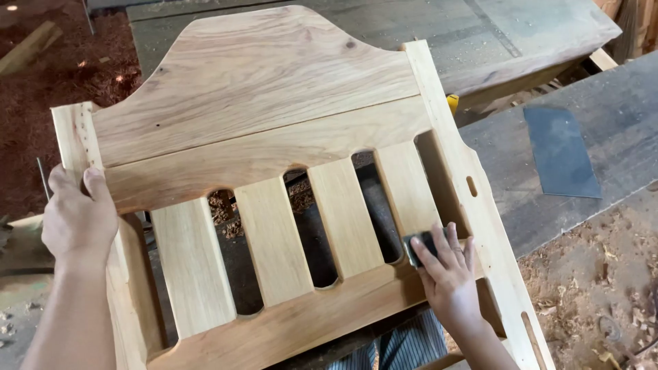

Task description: Manually sanding the wood slats and frame of a chair back component using a piece of sandpaper.

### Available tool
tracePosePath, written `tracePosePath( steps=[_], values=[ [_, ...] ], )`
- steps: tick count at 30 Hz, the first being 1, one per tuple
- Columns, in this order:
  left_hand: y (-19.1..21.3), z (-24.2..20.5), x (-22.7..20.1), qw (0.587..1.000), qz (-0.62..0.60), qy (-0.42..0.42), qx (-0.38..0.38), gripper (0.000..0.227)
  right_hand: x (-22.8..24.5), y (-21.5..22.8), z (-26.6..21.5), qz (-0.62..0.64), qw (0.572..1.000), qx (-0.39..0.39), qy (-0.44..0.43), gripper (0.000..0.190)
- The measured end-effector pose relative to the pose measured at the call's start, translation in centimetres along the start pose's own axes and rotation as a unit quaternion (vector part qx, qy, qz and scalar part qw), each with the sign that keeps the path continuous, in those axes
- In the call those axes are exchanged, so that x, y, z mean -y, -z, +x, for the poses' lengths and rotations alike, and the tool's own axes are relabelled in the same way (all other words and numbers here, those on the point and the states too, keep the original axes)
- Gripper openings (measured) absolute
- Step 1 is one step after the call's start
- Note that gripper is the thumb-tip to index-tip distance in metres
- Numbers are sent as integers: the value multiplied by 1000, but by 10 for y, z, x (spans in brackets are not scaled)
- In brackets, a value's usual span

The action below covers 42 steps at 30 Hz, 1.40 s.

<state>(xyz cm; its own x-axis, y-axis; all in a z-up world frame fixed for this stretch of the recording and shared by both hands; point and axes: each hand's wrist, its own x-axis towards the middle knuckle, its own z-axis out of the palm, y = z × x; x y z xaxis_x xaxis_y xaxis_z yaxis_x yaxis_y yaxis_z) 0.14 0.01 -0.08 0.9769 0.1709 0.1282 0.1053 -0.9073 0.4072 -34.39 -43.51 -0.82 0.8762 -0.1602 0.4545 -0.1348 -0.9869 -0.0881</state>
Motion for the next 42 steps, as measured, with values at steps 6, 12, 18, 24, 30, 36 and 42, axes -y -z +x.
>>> tracePosePath(
  steps=[6,12,18,24,30,36,42],
  values=[
    [0,2,-4,999,17,43,29,55,-17,-23,3,121,991,-6,-49,58],
    [-17,10,13,999,45,18,1,55,-38,-49,106,187,980,-73,-16,45],
    [-8,4,4,997,65,38,19,57,-49,-46,94,338,903,-24,-263,34],
    [-14,5,5,997,80,7,-11,58,-61,-52,58,313,934,-60,-159,34],
    [-16,10,6,997,76,33,9,60,-55,-61,139,365,889,6,-275,30],
    [-8,4,-1,997,75,28,5,59,-38,-17,74,235,955,-30,-181,35],
    [-11,3,2,998,64,15,-2,56,-40,-45,141,256,932,61,-250,50]
  ],
)
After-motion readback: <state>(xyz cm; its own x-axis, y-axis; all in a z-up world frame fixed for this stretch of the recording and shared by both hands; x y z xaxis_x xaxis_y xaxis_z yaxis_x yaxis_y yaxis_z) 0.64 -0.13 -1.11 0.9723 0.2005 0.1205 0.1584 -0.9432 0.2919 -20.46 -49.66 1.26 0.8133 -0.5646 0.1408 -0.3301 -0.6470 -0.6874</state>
